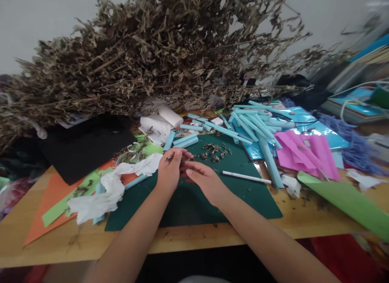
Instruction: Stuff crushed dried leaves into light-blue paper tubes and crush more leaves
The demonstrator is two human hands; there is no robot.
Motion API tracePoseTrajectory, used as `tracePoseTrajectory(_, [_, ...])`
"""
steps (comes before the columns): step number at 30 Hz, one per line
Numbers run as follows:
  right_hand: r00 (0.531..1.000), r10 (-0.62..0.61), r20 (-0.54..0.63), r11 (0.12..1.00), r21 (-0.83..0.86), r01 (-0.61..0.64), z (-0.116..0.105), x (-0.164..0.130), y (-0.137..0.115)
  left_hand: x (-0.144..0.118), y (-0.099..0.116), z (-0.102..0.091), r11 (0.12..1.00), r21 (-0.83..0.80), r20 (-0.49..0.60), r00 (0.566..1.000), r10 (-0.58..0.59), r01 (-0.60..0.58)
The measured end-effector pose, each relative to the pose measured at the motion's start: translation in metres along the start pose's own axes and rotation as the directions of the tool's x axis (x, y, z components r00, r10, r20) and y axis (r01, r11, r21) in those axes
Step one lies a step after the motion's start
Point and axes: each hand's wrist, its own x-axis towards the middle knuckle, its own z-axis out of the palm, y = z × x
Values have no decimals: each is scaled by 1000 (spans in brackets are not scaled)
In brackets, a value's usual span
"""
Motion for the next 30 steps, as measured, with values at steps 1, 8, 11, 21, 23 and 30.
tracePoseTrajectory(1, [1000, 17, -7, 1000, 2, -17, 0, 1, -2, 0, 0, 0, 999, 30, 14, 1000, 13, -13])
tracePoseTrajectory(8, [996, 68, -63, 997, 51, -65, -4, 8, -9, 3, 12, -5, 995, -96, 26, 1000, -10, 12])
tracePoseTrajectory(11, [984, 40, -175, 995, 92, -24, -7, 10, -7, 5, 19, -6, 972, -154, 61, 983, -172, 179])
tracePoseTrajectory(21, [915, -228, -334, 974, -67, 219, 33, 8, -1, -47, 13, 25, 976, 204, 38, 996, -86, 76])
tracePoseTrajectory(23, [922, -288, -259, 956, -132, 261, 32, 8, 2, -54, 16, 24, 973, 227, 80, 995, -67, 47])
tracePoseTrajectory(30, [936, -350, 44, 930, -100, 353, 37, -13, 2, -36, 10, 11, 948, 317, -37, 999, 26, -13])
